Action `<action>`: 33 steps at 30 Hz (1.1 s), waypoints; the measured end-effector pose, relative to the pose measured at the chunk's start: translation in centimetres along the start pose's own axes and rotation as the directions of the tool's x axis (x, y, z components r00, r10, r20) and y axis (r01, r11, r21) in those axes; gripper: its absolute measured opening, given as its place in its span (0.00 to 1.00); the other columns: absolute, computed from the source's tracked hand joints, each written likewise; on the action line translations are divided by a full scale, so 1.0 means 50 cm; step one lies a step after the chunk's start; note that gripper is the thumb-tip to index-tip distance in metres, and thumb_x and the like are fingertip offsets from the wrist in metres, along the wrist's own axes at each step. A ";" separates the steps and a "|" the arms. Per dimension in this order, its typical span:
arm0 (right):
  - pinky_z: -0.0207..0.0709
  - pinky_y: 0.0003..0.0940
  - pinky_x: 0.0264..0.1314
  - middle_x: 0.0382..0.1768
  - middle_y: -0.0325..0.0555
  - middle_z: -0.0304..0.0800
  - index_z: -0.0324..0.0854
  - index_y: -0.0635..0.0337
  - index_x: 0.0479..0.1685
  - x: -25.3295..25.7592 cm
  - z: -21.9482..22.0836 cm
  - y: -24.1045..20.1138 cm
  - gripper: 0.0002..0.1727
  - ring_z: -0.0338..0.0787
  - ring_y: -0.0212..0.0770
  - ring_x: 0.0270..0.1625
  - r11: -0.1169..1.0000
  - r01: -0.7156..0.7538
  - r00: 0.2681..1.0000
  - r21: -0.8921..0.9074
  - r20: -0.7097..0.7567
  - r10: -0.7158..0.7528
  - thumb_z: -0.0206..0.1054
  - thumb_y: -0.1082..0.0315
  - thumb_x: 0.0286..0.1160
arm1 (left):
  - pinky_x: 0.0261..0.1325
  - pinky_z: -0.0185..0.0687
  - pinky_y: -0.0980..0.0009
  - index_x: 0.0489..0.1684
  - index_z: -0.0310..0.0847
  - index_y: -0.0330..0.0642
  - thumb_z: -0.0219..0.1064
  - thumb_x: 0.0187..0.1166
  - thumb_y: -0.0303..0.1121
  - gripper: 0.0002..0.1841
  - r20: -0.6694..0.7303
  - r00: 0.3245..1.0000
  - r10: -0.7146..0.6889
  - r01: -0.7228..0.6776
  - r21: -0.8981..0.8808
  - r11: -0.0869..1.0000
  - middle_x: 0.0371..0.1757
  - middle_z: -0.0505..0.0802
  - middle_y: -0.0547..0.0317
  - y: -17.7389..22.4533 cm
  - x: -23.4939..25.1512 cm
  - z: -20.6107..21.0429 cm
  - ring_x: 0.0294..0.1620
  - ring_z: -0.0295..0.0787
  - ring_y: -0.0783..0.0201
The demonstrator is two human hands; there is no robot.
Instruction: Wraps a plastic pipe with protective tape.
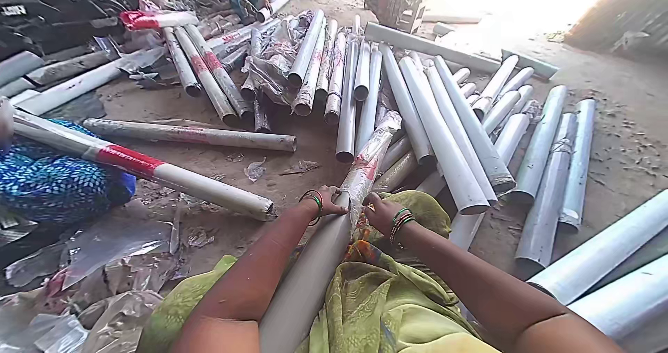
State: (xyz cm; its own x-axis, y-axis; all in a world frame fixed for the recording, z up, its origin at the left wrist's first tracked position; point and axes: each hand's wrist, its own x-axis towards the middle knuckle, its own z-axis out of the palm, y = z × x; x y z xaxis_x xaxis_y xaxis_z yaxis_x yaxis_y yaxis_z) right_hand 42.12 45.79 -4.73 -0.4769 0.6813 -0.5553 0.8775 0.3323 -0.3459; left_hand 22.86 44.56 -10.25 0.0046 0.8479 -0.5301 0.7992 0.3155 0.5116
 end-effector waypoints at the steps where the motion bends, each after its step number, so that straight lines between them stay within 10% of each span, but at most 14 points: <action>1: 0.71 0.60 0.75 0.67 0.64 0.85 0.67 0.58 0.83 0.004 -0.003 -0.010 0.25 0.84 0.61 0.72 0.999 -0.010 1.000 -0.031 0.004 0.010 0.43 0.57 0.96 | 0.81 0.65 0.42 0.85 0.67 0.42 0.75 0.77 0.48 0.38 -0.006 1.000 -0.001 0.001 -0.008 1.000 0.81 0.75 0.37 -0.001 -0.001 0.000 0.80 0.73 0.42; 14: 0.73 0.64 0.71 0.72 0.69 0.80 0.57 0.66 0.87 0.039 0.000 -0.152 0.26 0.81 0.65 0.75 0.857 -0.188 0.979 -0.480 -0.018 0.205 0.48 0.69 0.91 | 0.80 0.67 0.42 0.86 0.66 0.43 0.76 0.75 0.50 0.40 -0.004 1.000 -0.004 0.004 0.090 0.996 0.81 0.75 0.37 0.004 0.002 -0.006 0.81 0.73 0.42; 25: 0.75 0.63 0.69 0.71 0.69 0.80 0.57 0.66 0.86 0.092 0.039 -0.186 0.33 0.83 0.65 0.73 0.870 -0.219 0.976 -0.441 -0.078 0.205 0.60 0.62 0.87 | 0.78 0.68 0.40 0.85 0.67 0.42 0.70 0.81 0.45 0.34 -0.012 1.000 -0.012 0.014 0.187 0.982 0.81 0.76 0.38 0.010 -0.006 -0.010 0.81 0.74 0.41; 33: 0.77 0.64 0.66 0.67 0.71 0.83 0.60 0.68 0.85 0.219 -0.049 0.042 0.28 0.85 0.67 0.71 0.854 -0.426 0.879 -0.299 -0.360 0.313 0.51 0.67 0.89 | 0.80 0.67 0.41 0.87 0.64 0.42 0.74 0.75 0.55 0.43 0.016 1.000 -0.010 0.008 0.113 0.994 0.81 0.76 0.36 0.001 -0.022 -0.012 0.81 0.74 0.41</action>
State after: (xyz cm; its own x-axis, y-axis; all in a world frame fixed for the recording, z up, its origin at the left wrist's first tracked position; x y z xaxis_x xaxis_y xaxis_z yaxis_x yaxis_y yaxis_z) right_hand 38.85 55.57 -9.68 -0.1266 0.9374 -0.3244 0.9678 0.1885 0.1670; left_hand 22.53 43.89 -9.22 0.0059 0.8378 -0.5459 0.8619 0.2726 0.4275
